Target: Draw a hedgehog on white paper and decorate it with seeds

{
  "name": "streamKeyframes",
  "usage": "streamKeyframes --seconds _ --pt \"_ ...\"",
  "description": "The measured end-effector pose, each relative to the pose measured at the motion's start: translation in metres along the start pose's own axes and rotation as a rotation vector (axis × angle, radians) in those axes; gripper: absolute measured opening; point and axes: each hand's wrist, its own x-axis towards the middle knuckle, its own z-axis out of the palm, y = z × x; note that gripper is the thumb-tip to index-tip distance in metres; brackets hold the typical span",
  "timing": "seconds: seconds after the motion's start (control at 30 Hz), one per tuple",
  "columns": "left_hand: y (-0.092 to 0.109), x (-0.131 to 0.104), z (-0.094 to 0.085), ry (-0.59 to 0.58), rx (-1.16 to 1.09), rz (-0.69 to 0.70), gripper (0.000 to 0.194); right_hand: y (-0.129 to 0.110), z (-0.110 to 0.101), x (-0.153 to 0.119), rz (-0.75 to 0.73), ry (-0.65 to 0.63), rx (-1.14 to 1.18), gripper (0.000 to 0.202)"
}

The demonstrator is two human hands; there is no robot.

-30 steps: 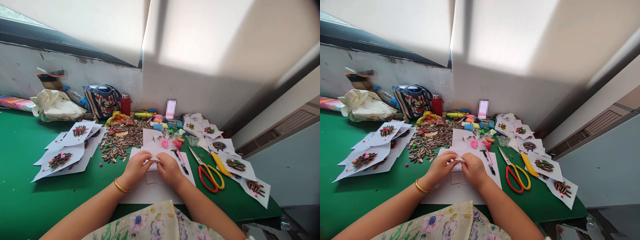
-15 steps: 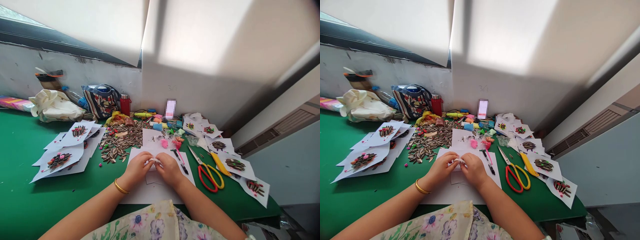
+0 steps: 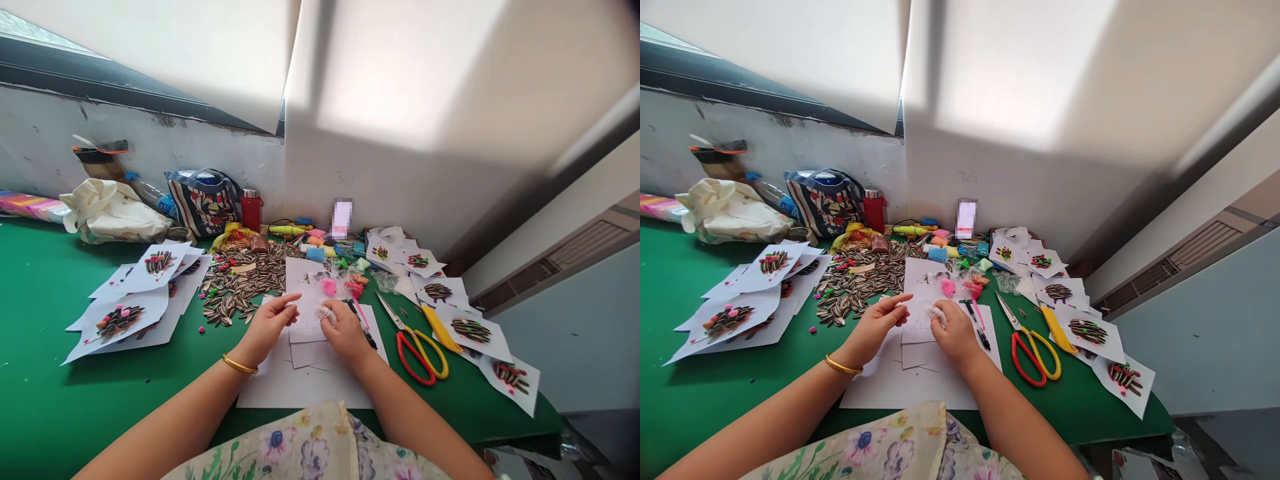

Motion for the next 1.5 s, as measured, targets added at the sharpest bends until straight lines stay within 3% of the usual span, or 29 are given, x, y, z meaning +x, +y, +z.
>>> streamKeyframes --seconds 0.2,0.37,0.6,0.83,0.97,1.1,1.3,1.5 --pt "0.0 -0.001 0.002 -0.013 -0.305 -0.17 0.042 0.01 0.001 0.001 -0.02 -0.004 0.003 0.039" --pt "0.005 -0.003 0.003 -0.017 -0.468 -0.208 0.042 0.023 -0.002 0.008 -0.02 0.021 0.029 0.037" --pt "0.002 -0.002 -0.001 -0.004 -0.363 -0.155 0.034 0.024 -0.011 0.02 0.018 0.078 -0.009 0.031" --pt "-0.001 -0.001 -0.001 0.017 -0.383 -0.108 0.035 0.04 -0.033 0.061 0.009 0.174 -0.428 0.022" --pt "0.0 -0.001 -0.001 -0.014 -0.399 -0.139 0.041 0.05 -0.026 0.077 0.074 0.084 -0.611 0.018" --pt "0.003 -0.002 -0.001 -0.024 -0.349 -0.12 0.035 0.055 -0.017 0.072 0.052 0.035 -0.658 0.02" --pt "0.004 -0.004 0.001 -0.058 -0.352 -0.171 0.043 0.027 -0.029 0.045 -0.058 0.233 -0.426 0.028" --pt "0.006 -0.008 0.009 -0.106 -0.32 -0.197 0.043 -0.024 -0.01 0.001 -0.311 0.114 -0.152 0.027"
